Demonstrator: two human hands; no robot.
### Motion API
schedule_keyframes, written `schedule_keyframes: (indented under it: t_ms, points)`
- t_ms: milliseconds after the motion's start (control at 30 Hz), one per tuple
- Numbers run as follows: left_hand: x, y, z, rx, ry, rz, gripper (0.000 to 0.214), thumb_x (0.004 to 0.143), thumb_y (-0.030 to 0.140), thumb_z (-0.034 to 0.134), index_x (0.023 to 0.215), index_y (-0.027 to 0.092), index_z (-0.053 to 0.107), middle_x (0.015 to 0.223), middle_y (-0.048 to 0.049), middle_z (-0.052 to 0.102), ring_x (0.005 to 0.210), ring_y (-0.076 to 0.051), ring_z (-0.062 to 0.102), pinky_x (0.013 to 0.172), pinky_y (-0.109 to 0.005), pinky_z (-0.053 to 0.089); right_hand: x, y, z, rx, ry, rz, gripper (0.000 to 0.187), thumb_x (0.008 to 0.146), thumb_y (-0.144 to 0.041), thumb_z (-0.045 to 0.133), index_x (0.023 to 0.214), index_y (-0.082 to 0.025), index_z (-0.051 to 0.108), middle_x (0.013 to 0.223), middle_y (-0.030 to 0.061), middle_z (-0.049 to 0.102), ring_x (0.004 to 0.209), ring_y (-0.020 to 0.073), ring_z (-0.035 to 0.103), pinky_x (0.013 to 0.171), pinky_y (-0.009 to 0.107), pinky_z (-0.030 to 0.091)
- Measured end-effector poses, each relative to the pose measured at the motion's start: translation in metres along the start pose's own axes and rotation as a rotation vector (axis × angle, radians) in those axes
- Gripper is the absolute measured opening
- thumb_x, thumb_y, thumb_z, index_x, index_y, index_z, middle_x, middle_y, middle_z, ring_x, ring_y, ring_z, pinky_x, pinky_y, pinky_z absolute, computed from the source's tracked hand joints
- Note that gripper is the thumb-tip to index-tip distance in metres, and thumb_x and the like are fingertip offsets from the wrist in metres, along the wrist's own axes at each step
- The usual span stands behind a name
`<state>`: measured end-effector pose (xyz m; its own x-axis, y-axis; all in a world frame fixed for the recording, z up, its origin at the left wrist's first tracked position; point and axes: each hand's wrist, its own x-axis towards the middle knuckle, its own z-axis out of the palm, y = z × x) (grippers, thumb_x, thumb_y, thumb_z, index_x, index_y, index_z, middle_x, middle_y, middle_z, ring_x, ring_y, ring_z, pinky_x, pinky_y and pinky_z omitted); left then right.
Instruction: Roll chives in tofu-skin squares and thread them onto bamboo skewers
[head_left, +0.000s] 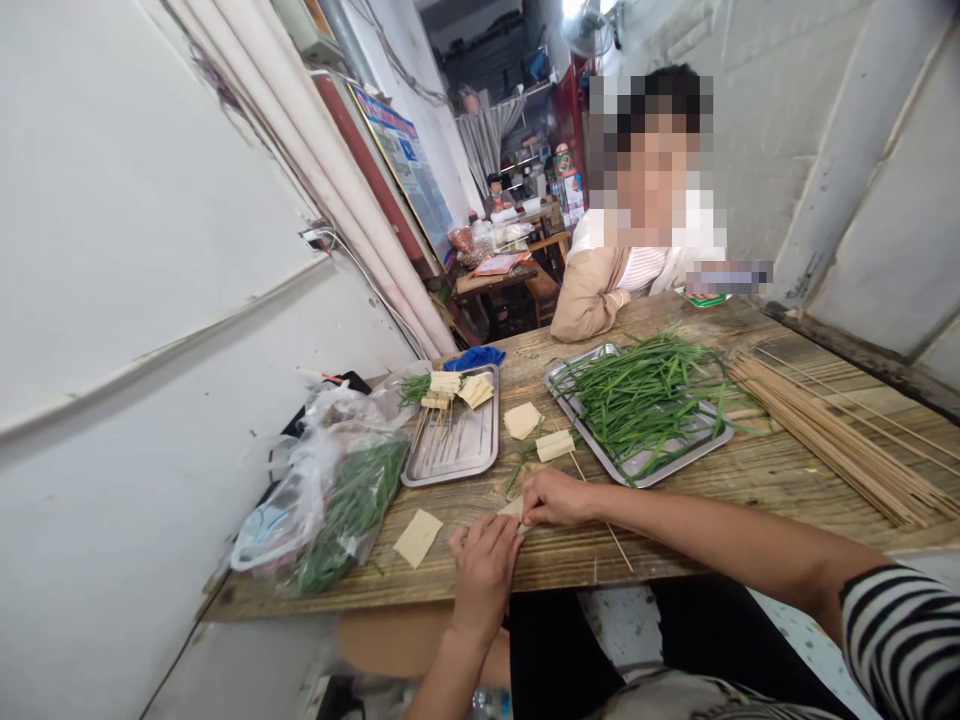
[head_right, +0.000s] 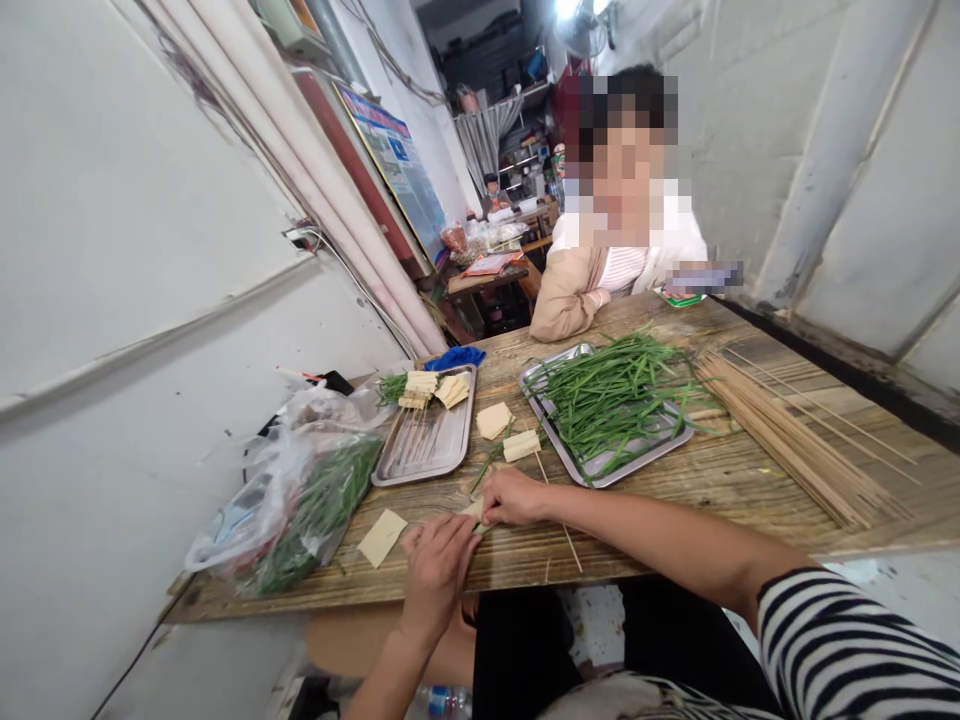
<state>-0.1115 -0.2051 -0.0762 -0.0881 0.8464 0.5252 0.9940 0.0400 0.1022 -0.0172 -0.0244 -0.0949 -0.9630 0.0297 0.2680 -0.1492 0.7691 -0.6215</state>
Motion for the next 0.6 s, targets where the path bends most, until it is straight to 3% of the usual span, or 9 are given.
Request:
schedule_keyframes:
  t_ms: [167, 433, 533, 600]
  points:
    - [0.006, -0.001, 0.002, -0.106, -0.064, -0.105, 0.019, 0.088, 0.027, 0.053, 0.085, 0.026, 0.072, 0.080, -0.0018, 0.072, 0.078, -0.018, 0.059, 0.075, -0.035, 0.033, 0.000, 0.000, 0.000, 0.059, 0.000, 0.024, 0.008, 0.076, -0.015, 0.065, 0.075, -0.015, 0.074, 0.069, 0.0025, 0.066, 0.069, 0.0124, 0.056, 0.067, 0.022, 0.040]
    - [0.018, -0.009, 0.001, -0.421, -0.200, -0.343, 0.017, 0.081, 0.032, 0.060, 0.073, 0.025, 0.074, 0.073, -0.0012, 0.071, 0.073, -0.017, 0.061, 0.072, -0.033, 0.045, 0.000, -0.005, -0.004, 0.012, -0.030, 0.040, 0.008, 0.075, -0.015, 0.065, 0.071, -0.016, 0.073, 0.064, 0.0003, 0.063, 0.064, 0.0119, 0.053, 0.064, 0.022, 0.038]
    - [0.020, -0.011, 0.002, -0.451, -0.188, -0.389, 0.014, 0.077, 0.031, 0.063, 0.071, 0.025, 0.074, 0.072, -0.0009, 0.071, 0.072, -0.017, 0.062, 0.072, -0.032, 0.047, 0.000, -0.011, -0.013, -0.011, -0.025, 0.028, 0.011, 0.078, -0.014, 0.062, 0.077, -0.014, 0.072, 0.068, 0.0026, 0.064, 0.070, 0.0136, 0.054, 0.068, 0.024, 0.040]
    - [0.019, -0.011, 0.003, -0.457, -0.186, -0.384, 0.013, 0.077, 0.030, 0.064, 0.071, 0.025, 0.074, 0.072, -0.0007, 0.071, 0.072, -0.017, 0.062, 0.071, -0.031, 0.048, -0.002, -0.025, -0.029, 0.011, 0.071, 0.036, 0.014, 0.082, -0.017, 0.058, 0.085, -0.013, 0.072, 0.076, 0.0056, 0.065, 0.077, 0.0153, 0.055, 0.073, 0.027, 0.041]
